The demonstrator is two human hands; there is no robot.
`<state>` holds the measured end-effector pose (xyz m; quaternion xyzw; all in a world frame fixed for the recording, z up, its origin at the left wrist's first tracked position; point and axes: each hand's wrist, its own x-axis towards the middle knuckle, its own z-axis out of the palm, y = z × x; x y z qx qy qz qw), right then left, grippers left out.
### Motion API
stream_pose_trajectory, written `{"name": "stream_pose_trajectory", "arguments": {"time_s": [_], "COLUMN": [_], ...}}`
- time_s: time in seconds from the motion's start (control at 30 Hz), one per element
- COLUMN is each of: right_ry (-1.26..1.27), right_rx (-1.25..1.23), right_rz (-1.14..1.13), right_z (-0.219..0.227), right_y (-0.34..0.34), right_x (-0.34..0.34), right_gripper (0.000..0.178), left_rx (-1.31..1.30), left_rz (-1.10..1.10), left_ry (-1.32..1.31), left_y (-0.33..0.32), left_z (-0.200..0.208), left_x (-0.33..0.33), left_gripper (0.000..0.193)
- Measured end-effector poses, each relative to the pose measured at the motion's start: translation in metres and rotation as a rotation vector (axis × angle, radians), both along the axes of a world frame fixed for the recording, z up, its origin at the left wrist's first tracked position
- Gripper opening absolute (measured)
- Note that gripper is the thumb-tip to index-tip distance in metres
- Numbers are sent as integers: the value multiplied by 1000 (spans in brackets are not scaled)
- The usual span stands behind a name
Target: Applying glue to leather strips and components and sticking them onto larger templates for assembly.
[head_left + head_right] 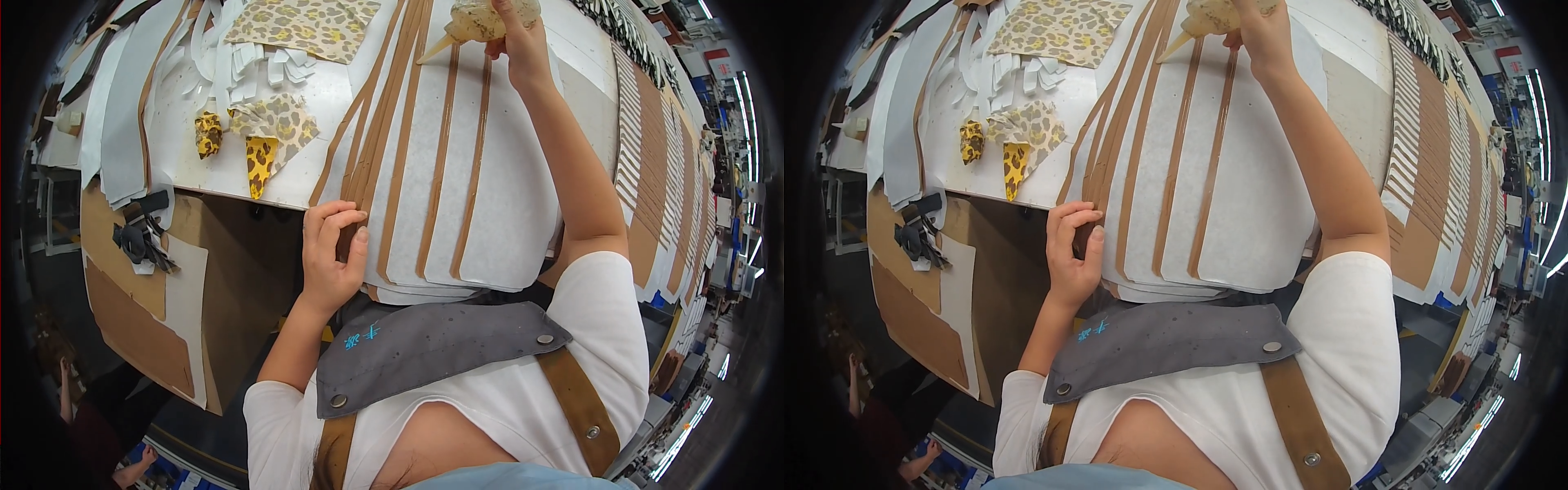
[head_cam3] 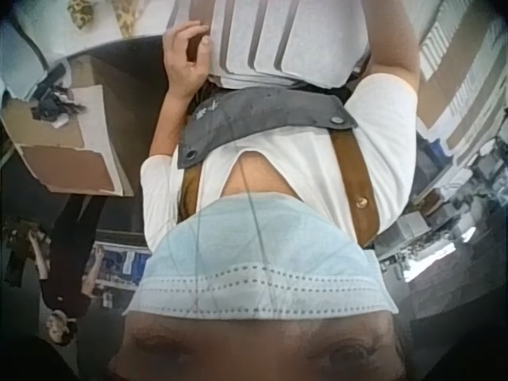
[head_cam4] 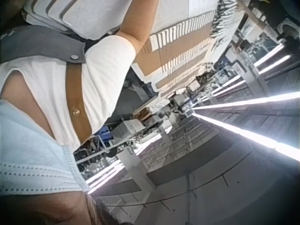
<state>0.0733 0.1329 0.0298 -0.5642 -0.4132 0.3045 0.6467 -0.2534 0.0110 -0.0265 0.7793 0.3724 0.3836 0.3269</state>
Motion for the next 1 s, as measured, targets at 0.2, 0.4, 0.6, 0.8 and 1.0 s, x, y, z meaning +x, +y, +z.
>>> {"name": "stream_pose_trajectory", "arguments": {"time_s": [0.2, 0.4, 0.6, 0.8, 1.0], "right_ry": [9, 19, 57, 91, -27], "right_rx": [-50, -68, -93, -73, -156], "right_rz": [35, 45, 84, 102, 76], "right_z": [1, 5, -3, 2, -5], "right_y": [-13, -31, -50, -71, -89], "right_x": [-9, -24, -34, -54, -65], "right_gripper": [47, 46, 41, 41, 47], "left_rx": [-35, -47, -47, -34, -145], "left_rz": [12, 20, 45, 57, 61], "left_ry": [-18, -24, -20, -1, -45], "left_y": [0, -2, -4, -9, -11], "left_z": [0, 1, -2, -1, 3], "left_x": [1, 0, 1, -1, -2], "left_gripper": [16, 16, 16, 15, 18]}}
